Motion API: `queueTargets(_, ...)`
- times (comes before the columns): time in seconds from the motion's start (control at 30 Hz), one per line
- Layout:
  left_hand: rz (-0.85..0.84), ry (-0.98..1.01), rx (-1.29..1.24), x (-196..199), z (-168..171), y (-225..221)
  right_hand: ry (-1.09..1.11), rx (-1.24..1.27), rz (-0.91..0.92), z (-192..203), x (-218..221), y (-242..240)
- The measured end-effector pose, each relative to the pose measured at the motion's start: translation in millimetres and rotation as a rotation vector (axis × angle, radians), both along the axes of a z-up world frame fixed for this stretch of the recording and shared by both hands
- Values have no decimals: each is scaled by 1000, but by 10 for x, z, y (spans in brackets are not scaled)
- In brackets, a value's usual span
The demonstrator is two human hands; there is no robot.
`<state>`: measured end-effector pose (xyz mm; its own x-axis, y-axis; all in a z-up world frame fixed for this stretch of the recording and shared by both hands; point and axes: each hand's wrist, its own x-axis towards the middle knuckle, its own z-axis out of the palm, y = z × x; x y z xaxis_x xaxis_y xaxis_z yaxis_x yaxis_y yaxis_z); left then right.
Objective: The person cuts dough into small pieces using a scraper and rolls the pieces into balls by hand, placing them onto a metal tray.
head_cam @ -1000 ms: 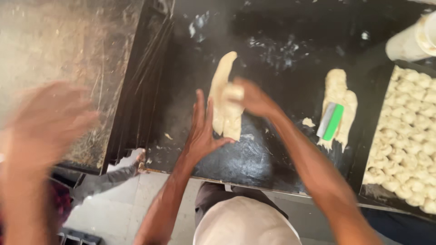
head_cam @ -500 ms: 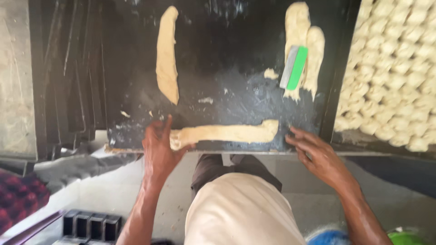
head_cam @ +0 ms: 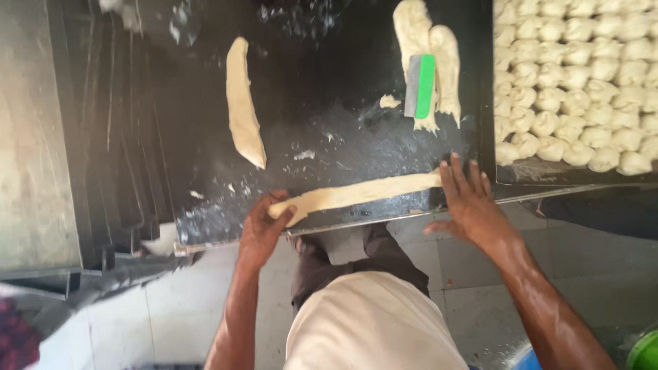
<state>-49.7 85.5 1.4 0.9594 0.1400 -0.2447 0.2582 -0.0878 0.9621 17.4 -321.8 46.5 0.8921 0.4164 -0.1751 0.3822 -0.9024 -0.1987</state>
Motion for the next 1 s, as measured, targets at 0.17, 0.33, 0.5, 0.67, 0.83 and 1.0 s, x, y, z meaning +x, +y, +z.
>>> queueTargets(0.17,-101,148,38,24,255,172,96,94,-25,-253,-172,527)
queueTargets(0.33,-198,200,378,77,281,583,96,7,68,-75,-293,1371)
queueTargets(0.5,-244,-168,349,-83,25,913,65,-98,47,-19,-539,2329)
queueTargets(0.67,-152,-57,408,-194,-46,1043,83,216,399,-120,-741,3247)
queueTargets(0.83,-135,-121,433,-263,-104,1132,204,760,62,-13,-40,2783)
queueTargets(1.0,-75,-83,441,-237,-114,1035,-898,-137,-277,-193,1615,1176)
